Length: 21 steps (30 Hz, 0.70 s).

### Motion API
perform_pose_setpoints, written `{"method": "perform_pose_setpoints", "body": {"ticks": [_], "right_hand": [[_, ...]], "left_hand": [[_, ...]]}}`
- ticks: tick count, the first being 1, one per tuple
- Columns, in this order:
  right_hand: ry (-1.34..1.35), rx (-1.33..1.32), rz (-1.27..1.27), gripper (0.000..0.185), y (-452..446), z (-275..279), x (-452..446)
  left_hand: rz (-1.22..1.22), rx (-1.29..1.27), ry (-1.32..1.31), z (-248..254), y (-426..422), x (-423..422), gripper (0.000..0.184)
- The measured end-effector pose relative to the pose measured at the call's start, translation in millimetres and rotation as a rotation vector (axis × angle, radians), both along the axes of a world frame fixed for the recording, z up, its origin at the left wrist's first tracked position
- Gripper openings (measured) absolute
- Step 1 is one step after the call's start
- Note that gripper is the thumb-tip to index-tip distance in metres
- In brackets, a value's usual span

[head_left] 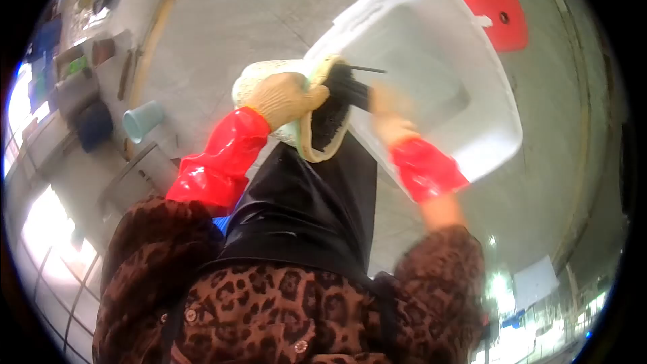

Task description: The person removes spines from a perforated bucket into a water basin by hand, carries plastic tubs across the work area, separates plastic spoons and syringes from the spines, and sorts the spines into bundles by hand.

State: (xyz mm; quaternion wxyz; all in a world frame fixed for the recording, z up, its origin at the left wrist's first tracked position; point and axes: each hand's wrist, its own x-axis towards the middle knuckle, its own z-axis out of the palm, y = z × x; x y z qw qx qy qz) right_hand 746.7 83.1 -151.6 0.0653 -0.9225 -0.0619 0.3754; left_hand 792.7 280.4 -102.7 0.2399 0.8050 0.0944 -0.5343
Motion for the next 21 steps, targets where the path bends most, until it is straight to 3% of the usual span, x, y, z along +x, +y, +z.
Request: {"method": "perform_pose_setpoints", "body": {"ticks": [3, 6, 8, 10, 12, 15, 16, 18, 19, 21], "right_hand": [[-0.021, -0.077, 0.022, 0.012, -78, 31, 4], [-0.041, -0.197, 0.053, 0.025, -141, 29, -7], [-0.220, -0.348, 0.103, 0.044, -149, 26, -8], [-0.262, -0.080, 0.025, 0.052, -114, 30, -5], [-0.342, 0.221, 0.068, 0.052, -69, 0, -15], [-0.119, 0.553, 0.013, 0.035, 18, -6, 1], [-0.370, 0.401, 0.158, 0.028, 36, -31, -10], [-0.058, 0.217, 0.219, 0.027, 53, -34, 1], [-0.013, 0.131, 0.241, 0.028, 57, -35, 4], [-0.006, 0.211, 0.239, 0.028, 59, -28, 3]], "left_hand": [[0.027, 0.010, 0.055, -3, 5, -5, 0.052], [0.042, -0.007, 0.079, -6, 2, -5, 0.053], [0.048, 0.012, 0.107, -4, 1, -5, 0.052], [0.041, 0.008, 0.119, -4, -5, -4, 0.052], [0.025, 0.006, 0.065, -4, -6, -5, 0.051], [0.011, 0.023, -0.003, -3, -16, -5, 0.049], [-0.042, -0.021, -0.013, -3, -20, -4, 0.048], [-0.034, 0.018, 0.004, -11, -26, -9, 0.047], [0.021, 0.085, 0.039, -17, -31, -12, 0.046], [0.041, 0.077, 0.043, -20, -34, -16, 0.047]]}}
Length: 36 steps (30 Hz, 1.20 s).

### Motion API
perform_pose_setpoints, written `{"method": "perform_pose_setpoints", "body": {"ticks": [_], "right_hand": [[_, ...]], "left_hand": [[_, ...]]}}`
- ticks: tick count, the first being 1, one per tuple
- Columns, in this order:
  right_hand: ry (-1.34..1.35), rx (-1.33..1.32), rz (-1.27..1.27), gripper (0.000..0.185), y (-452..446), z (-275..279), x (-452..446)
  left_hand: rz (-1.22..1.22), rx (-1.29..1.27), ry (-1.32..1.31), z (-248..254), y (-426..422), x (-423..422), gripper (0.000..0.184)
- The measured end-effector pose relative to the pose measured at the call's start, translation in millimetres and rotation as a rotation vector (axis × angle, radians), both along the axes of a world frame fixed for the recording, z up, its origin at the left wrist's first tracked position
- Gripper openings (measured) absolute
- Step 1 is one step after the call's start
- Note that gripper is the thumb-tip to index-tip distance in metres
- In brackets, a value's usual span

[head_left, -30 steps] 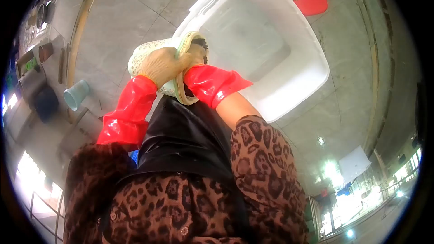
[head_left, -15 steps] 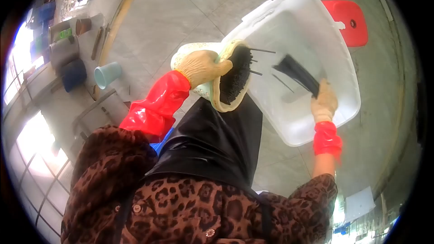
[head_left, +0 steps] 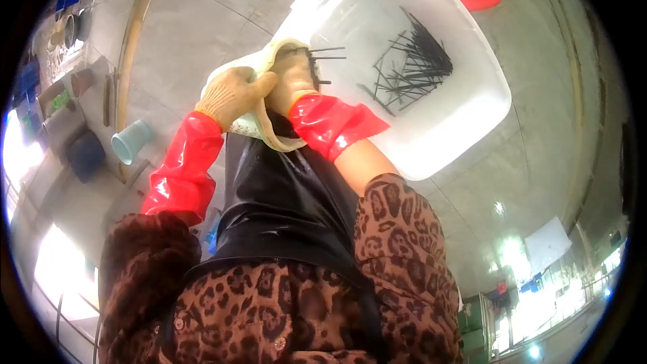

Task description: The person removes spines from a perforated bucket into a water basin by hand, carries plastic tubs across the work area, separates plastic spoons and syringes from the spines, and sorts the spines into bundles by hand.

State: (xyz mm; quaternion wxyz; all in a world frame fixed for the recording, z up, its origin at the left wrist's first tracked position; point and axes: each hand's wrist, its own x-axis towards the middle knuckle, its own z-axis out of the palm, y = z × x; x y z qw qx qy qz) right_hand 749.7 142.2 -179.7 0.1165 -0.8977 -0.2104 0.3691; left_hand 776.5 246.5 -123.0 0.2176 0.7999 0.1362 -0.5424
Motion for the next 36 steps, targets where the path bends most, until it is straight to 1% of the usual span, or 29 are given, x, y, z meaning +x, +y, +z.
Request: {"method": "perform_pose_setpoints", "body": {"ticks": [2, 3, 4, 6, 7, 9, 10, 12, 13, 14, 18, 19, 20, 21, 22, 23, 24, 26, 27, 28, 29, 31, 32, 33, 34, 36], "right_hand": [[0.266, -0.034, 0.064, 0.028, 5, 19, -7], [0.118, -0.069, -0.058, 0.028, 15, 17, -11], [0.232, -0.086, -0.065, 0.028, 19, 17, -19], [0.067, -0.046, -0.179, 0.029, 26, 9, -33], [0.069, -0.042, -0.179, 0.029, 29, 2, -38], [-0.163, 0.101, -0.517, 0.026, 32, -5, -36], [-0.159, 0.105, -0.517, 0.026, 32, -11, -35], [0.297, 0.158, -0.425, 0.020, 24, -13, -21], [0.184, 0.156, -0.317, 0.014, 20, -12, -20], [0.187, 0.160, -0.316, 0.014, 12, -11, -21], [-0.025, 0.075, -0.168, 0.012, -41, 0, -21], [0.058, -0.040, -0.214, 0.013, -53, 4, -17], [0.090, -0.134, -0.193, 0.015, -74, 22, -12], [0.153, -0.252, -0.186, 0.010, -94, 28, -10], [0.038, -0.241, -0.140, 0.013, -121, 37, -17], [0.128, -0.341, -0.146, 0.023, -147, 33, -14], [0.220, -0.456, -0.157, 0.034, -165, 33, -12], [0.010, -0.607, -0.005, 0.052, -172, 49, -20], [0.176, -0.556, -0.123, 0.060, -163, 47, -14], [-0.022, -0.351, -0.068, 0.059, -157, 38, -25], [-0.185, -0.091, -0.117, 0.054, -151, 29, -35], [0.235, -0.090, -0.173, 0.044, -91, 43, -4], [0.055, 0.191, -0.164, 0.034, -75, 16, -15], [-0.033, 0.227, -0.147, 0.030, -48, -10, -18], [-0.264, 0.200, -0.084, 0.028, -28, -17, -23], [-0.113, 0.078, 0.070, 0.024, -8, -35, -11]], "left_hand": [[-0.007, 0.043, 0.063, 2, 0, 1, 0.049], [-0.029, 0.037, 0.058, -1, 4, 0, 0.051], [-0.025, 0.031, 0.063, -2, 5, 2, 0.051], [-0.005, 0.053, 0.027, -1, 10, 6, 0.052], [0.016, 0.042, 0.036, -1, 12, 7, 0.052], [-0.008, 0.047, 0.031, -3, 12, 6, 0.052], [-0.032, 0.048, 0.025, -4, 12, 4, 0.052], [-0.017, 0.046, 0.025, -6, 11, 2, 0.052], [-0.003, 0.041, 0.023, -5, 11, 1, 0.053], [-0.002, 0.045, 0.025, -5, 10, 1, 0.053], [0.009, 0.035, 0.038, 2, 12, 4, 0.052], [0.007, 0.024, 0.023, 3, 17, 3, 0.052], [-0.041, -0.015, 0.030, -1, 23, -1, 0.051], [-0.078, -0.099, -0.027, 0, 30, -4, 0.049], [-0.117, -0.183, -0.084, 3, 33, -4, 0.047], [0.027, -0.055, 0.035, 5, 29, -1, 0.048], [-0.006, -0.090, -0.028, -5, 35, -11, 0.051], [0.002, -0.057, 0.060, -2, 32, -8, 0.053], [-0.003, -0.048, 0.059, 1, 30, -5, 0.053], [0.036, -0.006, 0.082, 5, 26, -2, 0.052], [0.074, 0.012, 0.108, 5, 18, -1, 0.052], [0.028, -0.005, 0.072, 0, 14, -2, 0.051], [-0.011, -0.007, 0.033, -2, 13, -3, 0.050], [-0.015, 0.001, 0.077, 4, 11, 5, 0.048], [-0.031, 0.013, 0.018, 6, 8, 5, 0.048], [-0.020, 0.033, 0.034, 4, 1, 4, 0.049]]}}
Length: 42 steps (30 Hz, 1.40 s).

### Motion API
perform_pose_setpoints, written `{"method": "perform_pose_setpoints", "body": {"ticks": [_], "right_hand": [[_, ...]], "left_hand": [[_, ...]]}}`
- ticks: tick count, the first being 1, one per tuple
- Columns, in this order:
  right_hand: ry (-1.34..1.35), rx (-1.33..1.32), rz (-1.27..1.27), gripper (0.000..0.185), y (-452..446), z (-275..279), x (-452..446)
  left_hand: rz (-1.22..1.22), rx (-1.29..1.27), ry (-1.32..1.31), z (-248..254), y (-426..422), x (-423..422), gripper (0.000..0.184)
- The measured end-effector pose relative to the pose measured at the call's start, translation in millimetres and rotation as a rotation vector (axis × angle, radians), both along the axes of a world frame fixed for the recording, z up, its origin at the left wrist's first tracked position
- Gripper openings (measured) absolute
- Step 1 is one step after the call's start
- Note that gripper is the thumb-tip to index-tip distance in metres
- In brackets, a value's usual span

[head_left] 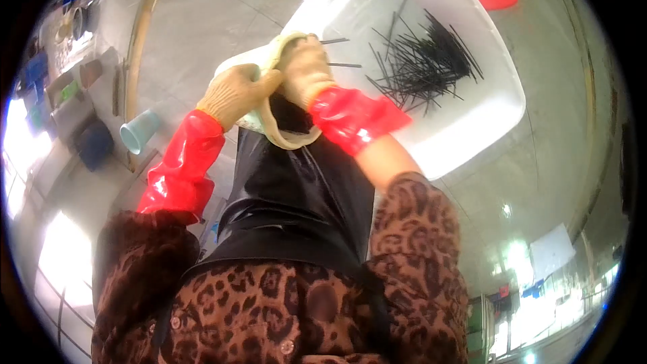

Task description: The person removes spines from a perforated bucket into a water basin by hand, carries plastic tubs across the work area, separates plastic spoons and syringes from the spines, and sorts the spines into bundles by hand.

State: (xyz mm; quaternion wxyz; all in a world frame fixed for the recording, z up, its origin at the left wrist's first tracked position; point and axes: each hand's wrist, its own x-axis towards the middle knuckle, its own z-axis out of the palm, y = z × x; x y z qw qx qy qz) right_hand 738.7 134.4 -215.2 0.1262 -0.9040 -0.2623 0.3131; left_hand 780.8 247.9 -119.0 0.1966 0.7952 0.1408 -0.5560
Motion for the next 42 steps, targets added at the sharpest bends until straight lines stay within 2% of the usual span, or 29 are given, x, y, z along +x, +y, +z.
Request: {"method": "perform_pose_setpoints", "body": {"ticks": [2, 4, 6, 8, 10, 11, 14, 15, 16, 18, 20, 21, 23, 24, 26, 27, 29, 30, 31, 32, 33, 34, 36, 37, 38, 40, 42], "right_hand": [[0.115, -0.048, -0.116, 0.026, 13, 15, 9], [0.558, -0.051, -0.125, 0.028, 17, 29, 12], [0.447, -0.237, 0.050, 0.033, 27, 43, 4], [0.533, -0.247, 0.062, 0.037, 33, 36, -2], [0.421, -0.269, -0.047, 0.038, 36, 28, -14], [0.444, -0.216, -0.152, 0.033, 32, 38, -4], [0.503, -0.099, -0.185, 0.025, 21, 27, -6], [0.373, 0.111, -0.506, 0.011, 19, 14, -15], [0.375, 0.114, -0.503, 0.011, 14, 15, -18], [0.282, -0.012, -0.368, 0.011, -4, 20, -24], [0.183, -0.128, -0.238, 0.012, -29, 27, -27], [0.400, -0.250, -0.286, 0.012, -46, 33, -17], [0.473, -0.371, -0.262, 0.024, -90, 62, -4], [0.299, -0.301, -0.295, 0.015, -116, 65, -13], [0.284, -0.417, -0.311, 0.024, -159, 62, -24], [0.286, -0.404, -0.310, 0.024, -161, 62, -27], [-0.038, -0.290, -0.263, 0.028, -164, 66, -35], [-0.234, -0.101, -0.228, 0.030, -148, 62, -33], [-0.093, -0.003, -0.307, 0.029, -127, 53, -30], [0.095, -0.019, -0.320, 0.028, -93, 58, -13], [-0.042, 0.219, -0.252, 0.029, -68, 40, -16], [-0.015, 0.242, -0.261, 0.031, -45, 30, -11], [-0.041, 0.116, -0.161, 0.037, -11, 4, -9], [0.033, -0.079, -0.045, 0.038, 3, 2, 0], [0.168, -0.043, -0.079, 0.037, 6, 16, 11], [0.221, -0.190, -0.084, 0.038, 18, 34, 15], [0.367, -0.162, 0.014, 0.042, 29, 35, 9]], "left_hand": [[0.025, -0.008, -0.004, -6, 4, -4, 0.050], [0.050, -0.016, -0.008, -8, 5, -8, 0.052], [-0.012, -0.005, 0.007, -10, 5, -7, 0.051], [-0.024, -0.005, 0.003, -9, 4, -2, 0.051], [-0.039, 0.004, 0.000, -9, 3, -3, 0.051], [-0.058, -0.010, -0.023, -10, 3, -6, 0.051], [-0.076, -0.041, -0.047, -11, 5, -12, 0.051], [-0.077, -0.062, -0.049, -10, 6, -13, 0.051], [-0.075, -0.058, -0.049, -8, 5, -11, 0.051], [0.012, -0.006, -0.009, 0, 7, -5, 0.048], [-0.051, -0.061, -0.009, -4, 16, -6, 0.054], [0.010, -0.054, -0.009, -6, 20, -9, 0.054], [0.066, -0.059, 0.024, -6, 26, -8, 0.053], [0.066, -0.046, 0.023, -6, 27, -8, 0.053], [0.104, -0.056, 0.027, -9, 28, -15, 0.052], [-0.043, -0.123, -0.066, -10, 31, -17, 0.053], [0.046, -0.075, 0.032, -3, 25, -9, 0.052], [0.135, -0.031, 0.130, 0, 19, -3, 0.052], [0.131, -0.046, 0.135, -1, 17, -2, 0.052], [0.085, -0.027, 0.097, -2, 18, -2, 0.051], [0.040, -0.009, 0.058, -3, 17, -2, 0.050], [0.029, -0.006, -0.001, -1, 13, -2, 0.049], [0.075, -0.007, 0.043, -3, 5, -1, 0.049], [0.027, 0.000, 0.032, -3, 4, -2, 0.049], [0.025, -0.013, 0.037, -4, 4, -3, 0.049], [0.094, 0.051, 0.069, -9, 5, -4, 0.049], [0.095, 0.026, 0.035, -12, 8, -4, 0.049]]}}
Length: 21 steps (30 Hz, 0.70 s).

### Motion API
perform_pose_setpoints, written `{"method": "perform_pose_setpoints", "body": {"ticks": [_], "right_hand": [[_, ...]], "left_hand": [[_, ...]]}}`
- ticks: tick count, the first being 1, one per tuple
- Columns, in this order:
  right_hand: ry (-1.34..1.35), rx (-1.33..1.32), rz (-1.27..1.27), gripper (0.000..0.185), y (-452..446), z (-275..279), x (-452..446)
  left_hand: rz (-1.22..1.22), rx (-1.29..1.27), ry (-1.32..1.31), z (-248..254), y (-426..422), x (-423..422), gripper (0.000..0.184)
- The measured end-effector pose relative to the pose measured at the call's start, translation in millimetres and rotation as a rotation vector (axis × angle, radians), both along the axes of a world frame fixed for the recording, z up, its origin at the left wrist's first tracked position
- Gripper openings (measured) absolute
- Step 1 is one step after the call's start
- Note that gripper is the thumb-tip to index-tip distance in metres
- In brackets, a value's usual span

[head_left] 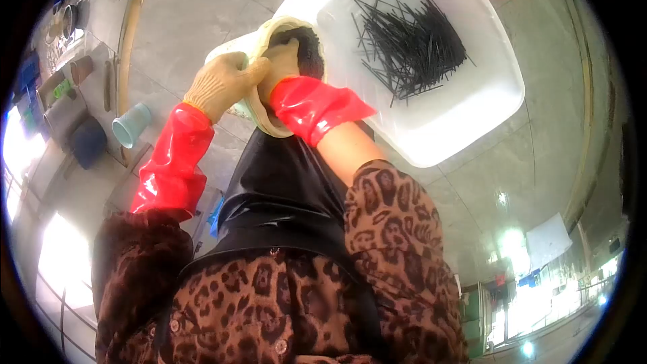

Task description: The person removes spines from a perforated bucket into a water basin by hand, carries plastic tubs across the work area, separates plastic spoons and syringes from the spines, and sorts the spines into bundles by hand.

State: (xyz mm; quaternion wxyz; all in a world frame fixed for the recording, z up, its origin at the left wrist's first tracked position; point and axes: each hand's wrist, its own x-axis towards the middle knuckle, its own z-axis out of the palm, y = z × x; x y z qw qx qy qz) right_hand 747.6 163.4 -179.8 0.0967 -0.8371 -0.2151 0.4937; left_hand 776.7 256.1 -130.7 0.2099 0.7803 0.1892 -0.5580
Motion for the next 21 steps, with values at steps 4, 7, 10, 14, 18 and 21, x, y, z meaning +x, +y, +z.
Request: {"method": "perform_pose_setpoints", "body": {"ticks": [4, 7, 10, 14, 18, 21], "right_hand": [[-0.099, -0.069, 0.062, 0.054, 12, -19, -38], [0.056, 0.004, -0.311, 0.040, 24, -55, -75], [0.095, -0.008, -0.311, 0.027, 12, -40, -42], [-0.082, -0.027, -0.157, 0.017, -37, -32, -63], [-0.293, -0.076, -0.271, 0.007, -118, 11, -55], [0.049, -0.334, -0.201, 0.033, -175, 19, -47]], "left_hand": [[-0.045, 0.008, -0.020, -6, -1, 1, 0.050], [-0.090, 0.011, -0.038, -11, 1, 1, 0.052], [-0.049, -0.026, -0.034, -12, 4, 0, 0.050], [0.015, 0.029, 0.043, -3, 4, 0, 0.052], [-0.012, 0.022, 0.024, 5, 7, -3, 0.049], [0.011, -0.010, 0.046, 4, 16, -3, 0.050]]}}
